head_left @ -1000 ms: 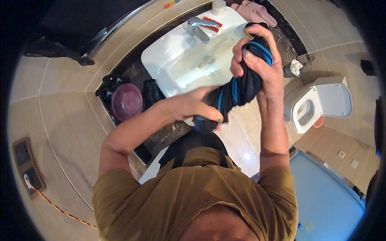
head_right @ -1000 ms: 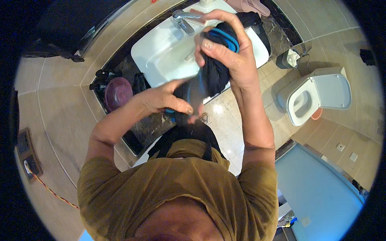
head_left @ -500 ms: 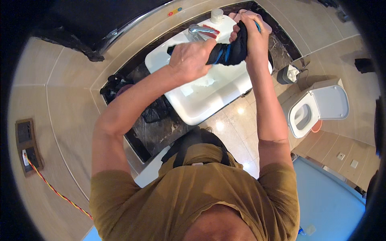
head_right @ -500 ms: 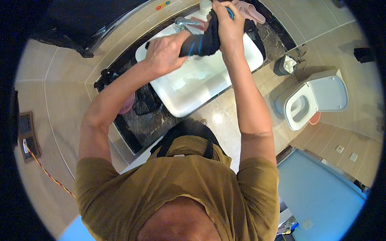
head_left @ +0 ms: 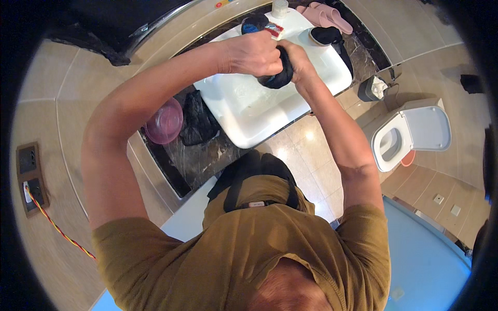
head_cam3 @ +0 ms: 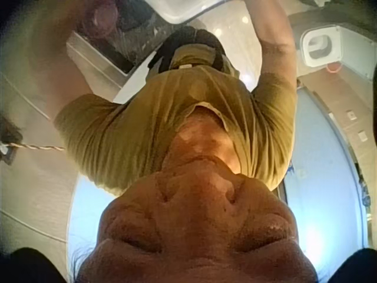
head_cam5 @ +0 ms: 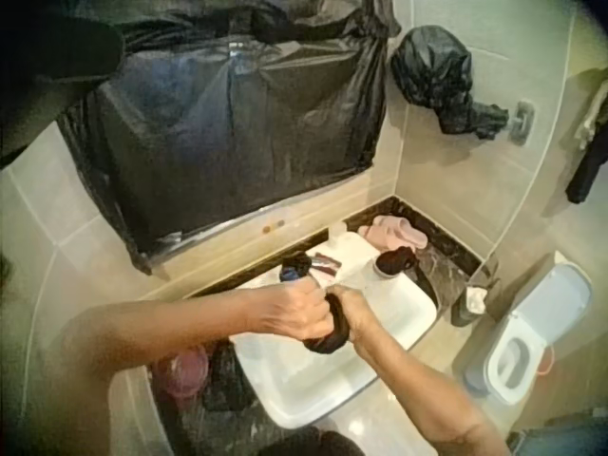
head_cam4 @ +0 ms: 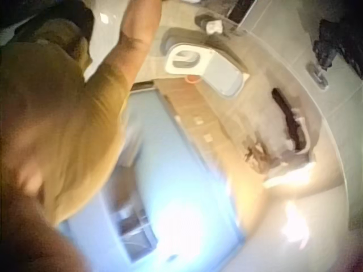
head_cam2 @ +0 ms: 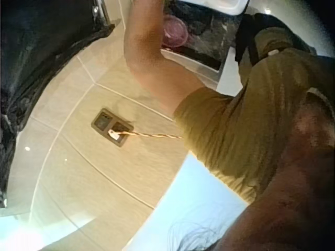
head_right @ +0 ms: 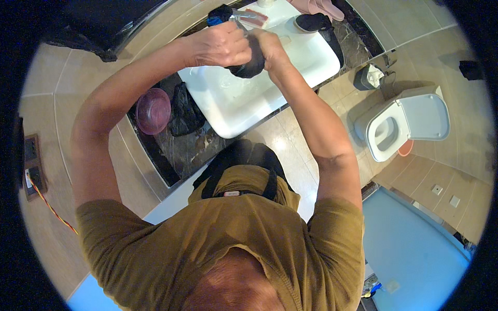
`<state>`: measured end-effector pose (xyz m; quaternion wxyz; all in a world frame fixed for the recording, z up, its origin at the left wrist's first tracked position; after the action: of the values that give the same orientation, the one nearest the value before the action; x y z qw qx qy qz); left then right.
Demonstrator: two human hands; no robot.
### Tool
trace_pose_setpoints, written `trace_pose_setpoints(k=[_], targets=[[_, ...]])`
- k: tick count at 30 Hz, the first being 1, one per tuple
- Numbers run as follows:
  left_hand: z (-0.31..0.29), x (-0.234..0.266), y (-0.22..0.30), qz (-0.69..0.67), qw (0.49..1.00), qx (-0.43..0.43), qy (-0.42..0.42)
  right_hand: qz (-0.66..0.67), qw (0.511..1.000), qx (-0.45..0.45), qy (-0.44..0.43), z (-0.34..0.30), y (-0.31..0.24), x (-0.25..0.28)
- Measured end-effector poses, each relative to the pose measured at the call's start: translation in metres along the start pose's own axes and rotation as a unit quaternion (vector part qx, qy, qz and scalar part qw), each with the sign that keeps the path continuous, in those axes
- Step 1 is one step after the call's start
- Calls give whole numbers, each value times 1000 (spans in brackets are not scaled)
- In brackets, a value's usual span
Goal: The person washes a pair of pink slippers in a bathroom sink using a brush and running water, then dries them with a cloth. The person scrubs both the top and bottom surfaces of each slipper, rinses them, and wipes them dry before placing them on the counter.
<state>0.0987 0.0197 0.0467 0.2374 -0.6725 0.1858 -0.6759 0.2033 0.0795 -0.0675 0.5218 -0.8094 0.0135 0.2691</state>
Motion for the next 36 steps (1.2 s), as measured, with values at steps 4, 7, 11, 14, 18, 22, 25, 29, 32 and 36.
trace_pose_setpoints(k=[4,7,11,14,18,22,25,29,32,36], targets=[[-1,-28,22,-56,997,-53,-5,-109,994,-2,-17,4,25,2],[-6,-58,57,-119,992,-32,15,-203,978,-32,-30,12,71,18],[-27,-91,111,-273,950,128,-79,-173,983,-56,35,-6,129,37],[-54,-103,120,-450,822,345,-55,-35,998,-23,46,-7,122,35],[-107,-119,118,-771,335,540,40,110,993,28,-32,6,91,28],[-155,-119,97,-768,173,554,269,-44,998,-22,-25,27,97,44],[-187,-119,73,-702,215,583,349,-411,910,-52,37,64,146,106],[-236,-148,70,-629,202,629,409,-670,739,-61,34,75,150,99],[-253,-174,78,-595,229,691,340,-682,726,-39,73,90,172,108],[-264,-198,96,-520,439,729,75,-805,590,3,54,111,188,108]])
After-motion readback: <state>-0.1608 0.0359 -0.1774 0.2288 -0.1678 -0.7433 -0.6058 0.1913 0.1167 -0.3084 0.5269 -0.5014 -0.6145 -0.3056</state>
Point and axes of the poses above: each hand's wrist, its own z-axis towards the middle knuckle, its own x-axis out of the back of the hand, y = z × x, the point moved 5 cm from there along z, towards the middle knuckle, and after that the axes turned 14 degrees about -y, right-handed, at the moved point
